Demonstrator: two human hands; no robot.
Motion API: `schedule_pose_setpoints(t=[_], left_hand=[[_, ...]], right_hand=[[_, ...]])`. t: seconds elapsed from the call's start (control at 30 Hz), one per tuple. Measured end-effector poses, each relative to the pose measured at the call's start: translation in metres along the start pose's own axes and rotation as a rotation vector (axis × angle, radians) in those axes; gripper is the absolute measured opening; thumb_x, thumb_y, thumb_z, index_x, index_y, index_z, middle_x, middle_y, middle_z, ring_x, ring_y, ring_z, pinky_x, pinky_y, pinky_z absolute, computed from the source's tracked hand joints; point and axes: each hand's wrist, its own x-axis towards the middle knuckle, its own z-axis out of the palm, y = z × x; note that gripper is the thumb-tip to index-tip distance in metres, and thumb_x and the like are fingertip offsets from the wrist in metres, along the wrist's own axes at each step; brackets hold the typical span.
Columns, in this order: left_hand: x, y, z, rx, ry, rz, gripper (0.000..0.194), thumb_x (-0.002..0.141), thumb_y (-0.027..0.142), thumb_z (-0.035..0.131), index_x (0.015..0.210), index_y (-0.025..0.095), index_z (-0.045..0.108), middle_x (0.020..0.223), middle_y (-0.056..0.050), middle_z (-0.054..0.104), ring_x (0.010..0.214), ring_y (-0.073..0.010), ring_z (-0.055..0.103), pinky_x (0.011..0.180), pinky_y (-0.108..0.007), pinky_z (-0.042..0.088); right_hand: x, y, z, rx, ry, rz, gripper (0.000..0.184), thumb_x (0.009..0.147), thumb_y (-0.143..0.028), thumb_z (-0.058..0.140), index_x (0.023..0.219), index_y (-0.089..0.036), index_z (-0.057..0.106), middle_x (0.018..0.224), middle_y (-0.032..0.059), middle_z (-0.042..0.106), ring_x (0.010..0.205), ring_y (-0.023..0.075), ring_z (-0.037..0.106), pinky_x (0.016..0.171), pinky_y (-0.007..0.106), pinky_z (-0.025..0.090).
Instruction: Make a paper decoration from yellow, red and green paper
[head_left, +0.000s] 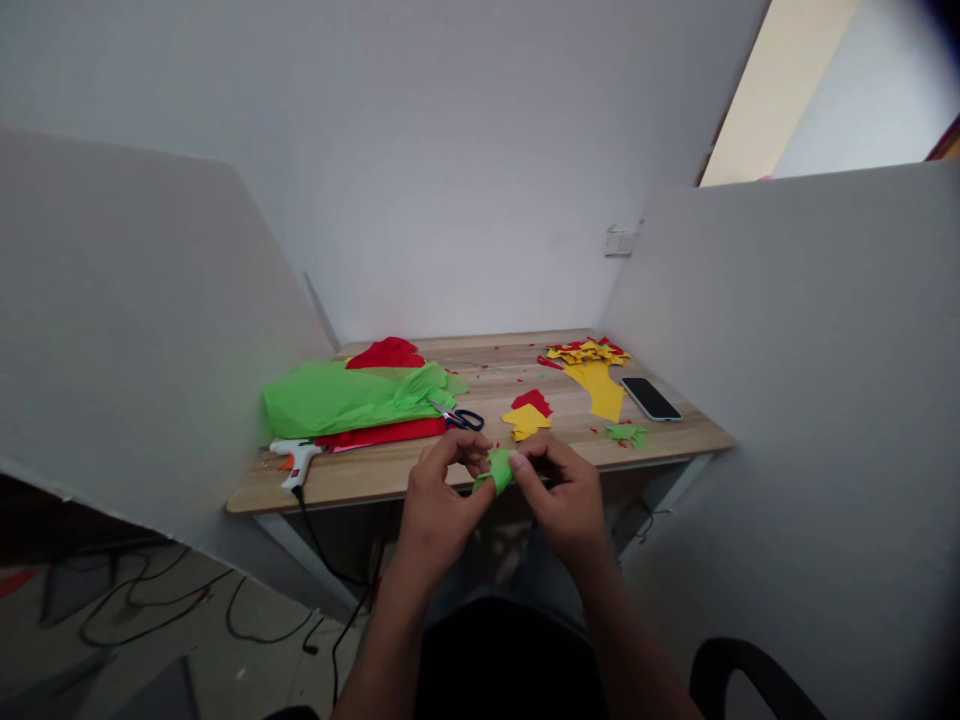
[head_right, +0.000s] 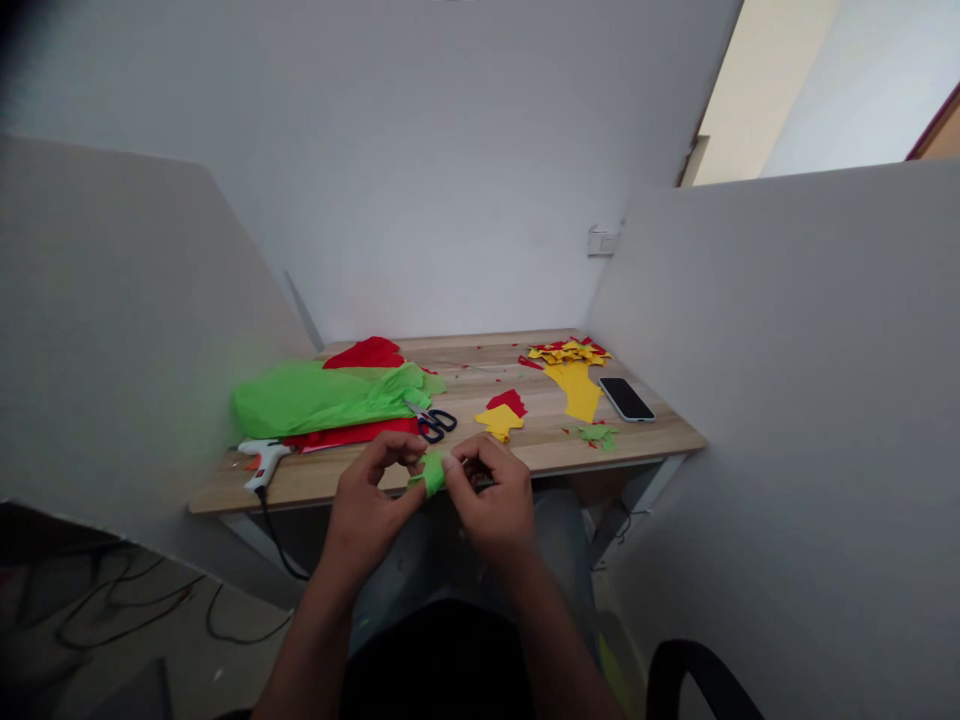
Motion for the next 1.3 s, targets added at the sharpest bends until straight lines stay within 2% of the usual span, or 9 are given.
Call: schedule_pose_setpoints(t=[0.23, 0.43, 0.53, 0.63, 0.77, 0.9, 1.0, 1.17, 1.3], left_hand=[[0.000, -0.004, -0.006, 0.214, -0.004, 0.302, 0.035, 0.074, 0.005, 0.066, 0.104, 0.023, 0.062, 0.080, 0.003, 0.065, 0.076, -0.0140, 0.058, 0.078, -0.029, 0.043], [0.003, -0.002, -0.007, 0.330, -0.073, 0.491, 0.023, 0.081, 0.010, 0.068, 0.097, 0.026, 0.070, 0.082, 0.002, 0.067, 0.078, -0.0139, 0.061, 0.086, -0.035, 0.035], [0.003, -0.002, -0.004, 0.246, 0.014, 0.379, 0.018, 0.079, 0.011, 0.070, 0.088, 0.025, 0.074, 0.081, 0.001, 0.066, 0.080, -0.0153, 0.061, 0.082, -0.033, 0.037], [0.003, -0.004, -0.002, 0.006, 0.065, 0.168, 0.010, 0.078, 0.016, 0.071, 0.082, 0.024, 0.074, 0.084, -0.001, 0.064, 0.083, -0.0166, 0.060, 0.077, -0.030, 0.041], [0.003, -0.005, -0.003, -0.285, 0.002, -0.018, 0.004, 0.075, 0.020, 0.073, 0.073, 0.020, 0.070, 0.081, -0.002, 0.064, 0.084, -0.0172, 0.060, 0.079, -0.029, 0.044], [0.005, -0.004, -0.005, -0.317, -0.076, -0.097, 0.009, 0.072, 0.021, 0.075, 0.069, 0.019, 0.067, 0.078, -0.002, 0.066, 0.080, -0.0169, 0.061, 0.079, -0.028, 0.045], [0.004, -0.002, -0.007, -0.280, -0.124, -0.149, 0.012, 0.072, 0.023, 0.075, 0.068, 0.018, 0.065, 0.077, -0.002, 0.066, 0.079, -0.0171, 0.061, 0.077, -0.027, 0.045], [0.002, 0.001, -0.013, -0.268, -0.253, -0.233, 0.015, 0.077, 0.031, 0.074, 0.077, 0.017, 0.070, 0.082, -0.005, 0.067, 0.082, -0.0184, 0.061, 0.078, -0.028, 0.046], [0.005, -0.005, -0.016, -0.509, -0.050, -0.255, 0.023, 0.084, 0.038, 0.068, 0.097, 0.020, 0.071, 0.082, -0.003, 0.066, 0.077, -0.0159, 0.060, 0.077, -0.029, 0.048]], right_hand=[[0.002, -0.005, -0.002, 0.080, -0.070, 0.241, 0.020, 0.080, -0.034, 0.062, 0.068, -0.018, 0.058, 0.060, -0.0029, 0.052, 0.053, 0.0101, 0.045, 0.051, 0.023, 0.037], [0.006, -0.003, -0.002, 0.269, -0.131, 0.403, 0.024, 0.075, -0.037, 0.067, 0.066, -0.019, 0.054, 0.055, -0.0054, 0.049, 0.048, 0.0082, 0.044, 0.047, 0.020, 0.035], [0.006, 0.001, -0.004, 0.370, -0.099, 0.402, 0.022, 0.080, -0.039, 0.067, 0.077, -0.019, 0.059, 0.062, -0.0049, 0.054, 0.049, 0.0078, 0.048, 0.046, 0.019, 0.039], [0.005, 0.004, -0.011, 0.375, -0.072, 0.274, 0.017, 0.086, -0.036, 0.065, 0.093, -0.021, 0.067, 0.073, -0.0016, 0.063, 0.058, 0.0095, 0.057, 0.052, 0.019, 0.046], [0.003, 0.003, -0.019, 0.325, -0.166, 0.112, 0.016, 0.088, -0.031, 0.065, 0.101, -0.026, 0.074, 0.090, 0.0022, 0.070, 0.074, 0.0125, 0.065, 0.064, 0.022, 0.052], [0.005, -0.001, -0.019, 0.266, -0.230, 0.069, 0.017, 0.081, -0.027, 0.073, 0.098, -0.025, 0.077, 0.086, 0.0027, 0.072, 0.073, 0.0134, 0.065, 0.066, 0.023, 0.051], [0.007, -0.001, -0.018, 0.274, -0.227, 0.095, 0.006, 0.078, -0.026, 0.076, 0.080, -0.021, 0.076, 0.075, 0.0015, 0.069, 0.067, 0.0123, 0.062, 0.061, 0.022, 0.048], [0.006, 0.006, -0.015, 0.408, -0.199, 0.238, 0.018, 0.078, -0.031, 0.076, 0.068, -0.018, 0.069, 0.061, -0.0008, 0.064, 0.055, 0.0109, 0.058, 0.055, 0.023, 0.047], [0.003, 0.012, 0.000, 0.590, 0.078, 0.349, 0.027, 0.074, -0.041, 0.078, 0.069, -0.018, 0.065, 0.054, -0.0018, 0.063, 0.046, 0.0112, 0.056, 0.049, 0.023, 0.048]])
